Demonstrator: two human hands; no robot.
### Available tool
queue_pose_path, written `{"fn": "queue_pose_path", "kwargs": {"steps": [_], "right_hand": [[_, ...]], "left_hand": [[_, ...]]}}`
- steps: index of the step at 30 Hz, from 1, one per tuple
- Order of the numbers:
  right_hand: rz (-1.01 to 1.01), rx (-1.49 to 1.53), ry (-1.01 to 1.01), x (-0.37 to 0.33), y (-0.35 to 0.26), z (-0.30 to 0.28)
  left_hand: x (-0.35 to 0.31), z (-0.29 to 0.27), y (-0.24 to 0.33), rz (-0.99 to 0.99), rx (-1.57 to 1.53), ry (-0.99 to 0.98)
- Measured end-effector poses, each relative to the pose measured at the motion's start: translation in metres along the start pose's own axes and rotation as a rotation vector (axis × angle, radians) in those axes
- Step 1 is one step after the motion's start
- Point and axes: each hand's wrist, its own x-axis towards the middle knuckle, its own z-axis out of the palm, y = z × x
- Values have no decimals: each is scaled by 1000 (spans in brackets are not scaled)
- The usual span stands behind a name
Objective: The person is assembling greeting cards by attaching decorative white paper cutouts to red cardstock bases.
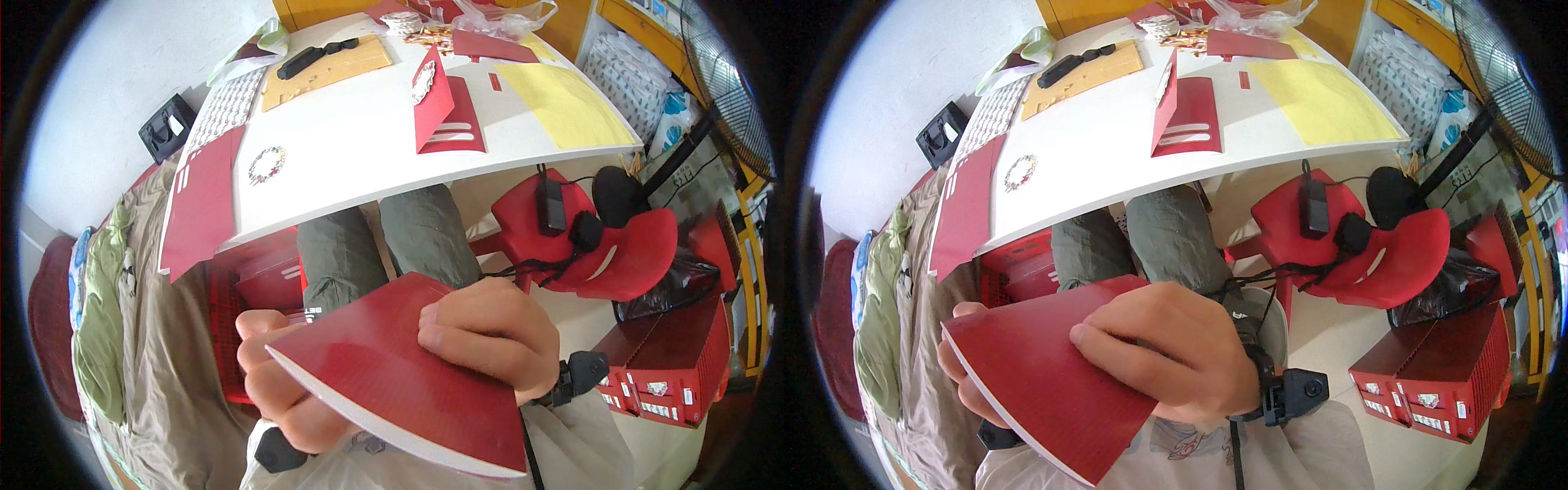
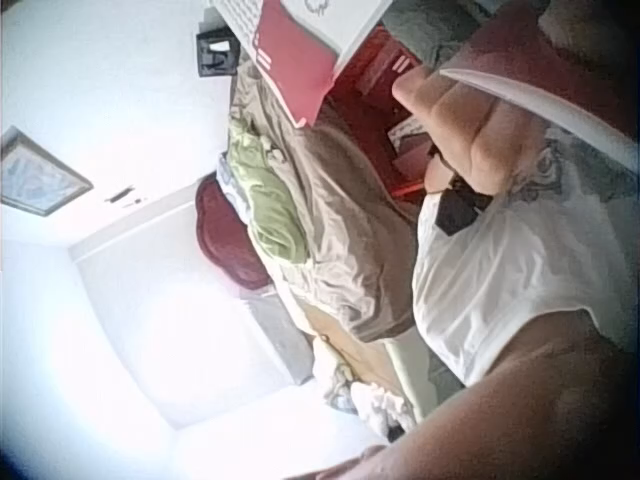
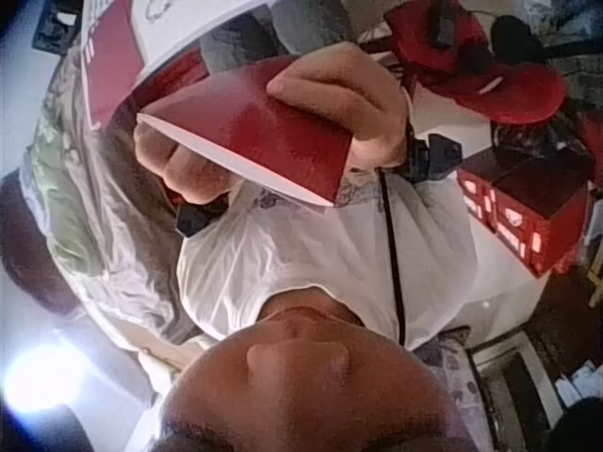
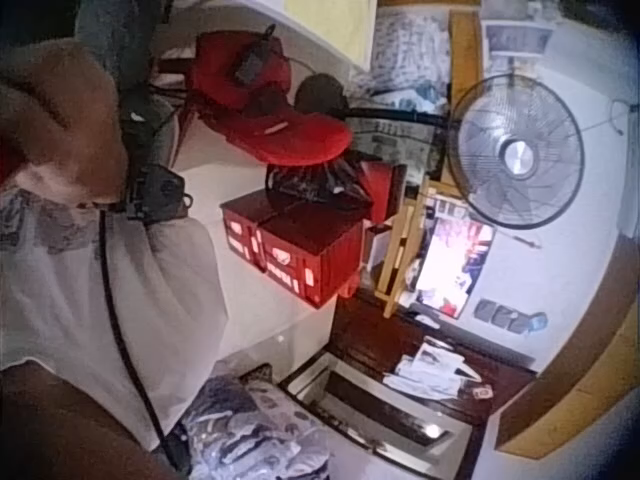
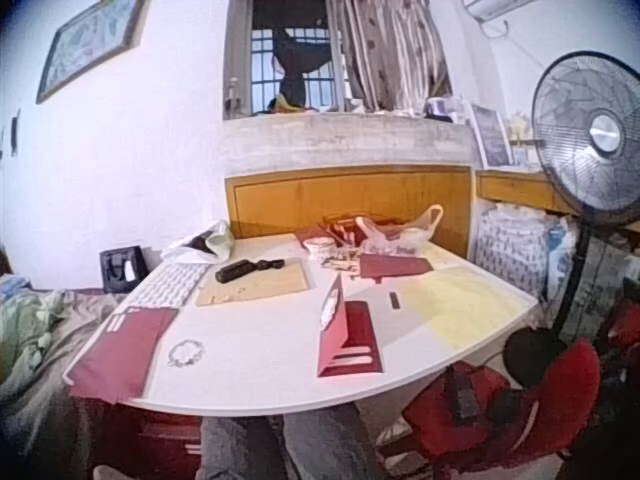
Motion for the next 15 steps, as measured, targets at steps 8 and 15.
{"fn": "queue_pose_path", "kwargs": {"steps": [8, 15], "right_hand": [[-7, -26, 2, -1, 2, 1], [-10, 20, -3, 2, -2, 1]], "left_hand": [[2, 20, 8, -71, 72, 142], [17, 33, 19, -122, 164, 286]]}}
